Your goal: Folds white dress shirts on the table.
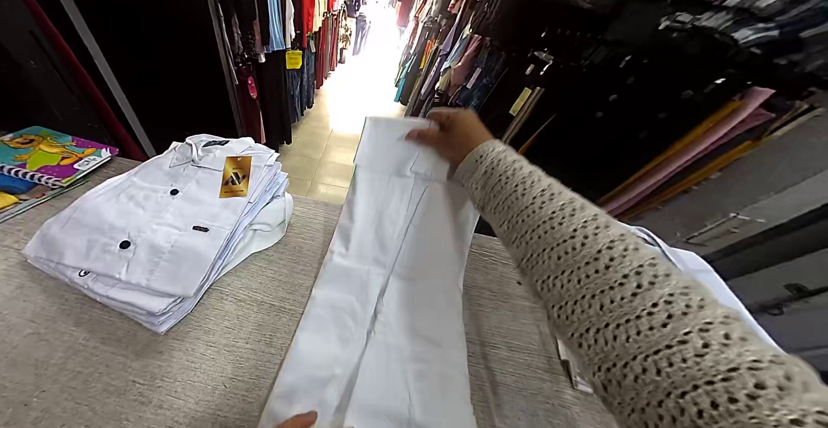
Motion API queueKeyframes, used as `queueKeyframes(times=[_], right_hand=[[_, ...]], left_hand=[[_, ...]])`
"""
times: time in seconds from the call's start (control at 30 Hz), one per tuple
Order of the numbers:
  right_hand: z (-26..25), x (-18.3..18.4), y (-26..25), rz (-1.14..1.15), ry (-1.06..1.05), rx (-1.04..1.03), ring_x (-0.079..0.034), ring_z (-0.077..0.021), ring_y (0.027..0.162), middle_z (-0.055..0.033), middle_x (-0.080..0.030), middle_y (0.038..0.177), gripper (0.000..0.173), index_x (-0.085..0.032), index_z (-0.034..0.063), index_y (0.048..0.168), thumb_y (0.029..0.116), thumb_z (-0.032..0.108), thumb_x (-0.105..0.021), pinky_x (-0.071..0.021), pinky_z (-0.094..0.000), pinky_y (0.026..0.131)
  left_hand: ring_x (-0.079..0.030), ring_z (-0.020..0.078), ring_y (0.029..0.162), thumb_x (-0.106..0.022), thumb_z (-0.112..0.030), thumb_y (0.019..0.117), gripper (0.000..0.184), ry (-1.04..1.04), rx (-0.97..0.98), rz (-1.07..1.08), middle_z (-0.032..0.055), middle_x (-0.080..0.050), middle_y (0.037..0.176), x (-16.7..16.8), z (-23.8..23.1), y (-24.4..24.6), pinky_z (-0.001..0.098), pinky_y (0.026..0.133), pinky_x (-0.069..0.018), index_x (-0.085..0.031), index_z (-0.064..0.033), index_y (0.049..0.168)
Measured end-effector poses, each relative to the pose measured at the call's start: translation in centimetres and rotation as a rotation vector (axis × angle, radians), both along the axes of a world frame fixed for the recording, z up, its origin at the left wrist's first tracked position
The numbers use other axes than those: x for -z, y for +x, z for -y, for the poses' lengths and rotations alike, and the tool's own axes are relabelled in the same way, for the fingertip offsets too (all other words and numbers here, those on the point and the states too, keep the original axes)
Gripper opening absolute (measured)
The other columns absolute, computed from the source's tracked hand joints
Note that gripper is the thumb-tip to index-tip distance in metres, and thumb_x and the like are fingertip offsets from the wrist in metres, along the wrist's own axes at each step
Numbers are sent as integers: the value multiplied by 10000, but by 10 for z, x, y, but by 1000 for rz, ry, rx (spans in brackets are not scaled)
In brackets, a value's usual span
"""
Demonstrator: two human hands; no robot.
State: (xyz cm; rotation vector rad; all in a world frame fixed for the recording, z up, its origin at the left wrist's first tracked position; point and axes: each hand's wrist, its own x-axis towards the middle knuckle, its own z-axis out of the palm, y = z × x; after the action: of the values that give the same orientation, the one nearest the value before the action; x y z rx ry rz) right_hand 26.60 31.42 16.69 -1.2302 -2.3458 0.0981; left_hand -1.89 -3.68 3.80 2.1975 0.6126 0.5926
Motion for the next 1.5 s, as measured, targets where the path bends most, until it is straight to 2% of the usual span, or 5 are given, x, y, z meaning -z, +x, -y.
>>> queueKeyframes(times=[0.3, 0.6, 0.8, 1.3, 1.5], right_hand=[[87, -52, -6, 216, 423, 45, -678, -482, 929, -285, -667, 1016, 446, -635, -63, 1023, 1027, 379, -578, -500, -658, 745], [309, 134, -64, 225, 138, -326, -701, -360, 730, -184, -669, 856, 85, -681, -15, 963, 889, -4, -641, -564, -459, 539], [310, 134, -43, 142, 279, -359, -695, -292, 696, -137, -690, 841, 156, -747, 18, 977, 901, 4, -611, -567, -380, 553], [343, 154, -26, 53, 467, -320, -610, -200, 682, -58, -669, 851, 235, -746, 87, 1088, 998, 78, -530, -471, -298, 572], [354, 161, -17, 73, 282, -240, -699, -252, 813, -89, -715, 949, 210, -748, 102, 1119, 960, 153, -620, -557, -361, 634]], left_hand=[[-602, 334, 1309, -549, -333, 1029, 430, 401, -347, -199, 147, -661, 1364, 50, 26, 21, 620, 1058, -438, -676, -32, 1308], [-654, 300, 1242, -588, -288, 998, 375, 595, -453, -201, 131, -696, 1307, 61, 36, 25, 564, 1019, -487, -703, -39, 1255], [-634, 201, 1259, -547, -360, 1011, 375, 799, -533, -253, 74, -715, 1280, 74, 48, 27, 382, 1058, -456, -696, -108, 1245], [-680, 164, 1177, -582, -366, 978, 341, 864, -582, -245, 27, -757, 1187, 76, 46, 31, 342, 1038, -475, -742, -147, 1183], [-716, 219, 1085, -592, -214, 1015, 254, 619, -688, 17, 174, -751, 1063, 63, 49, 10, 317, 998, -533, -739, -10, 1055]])
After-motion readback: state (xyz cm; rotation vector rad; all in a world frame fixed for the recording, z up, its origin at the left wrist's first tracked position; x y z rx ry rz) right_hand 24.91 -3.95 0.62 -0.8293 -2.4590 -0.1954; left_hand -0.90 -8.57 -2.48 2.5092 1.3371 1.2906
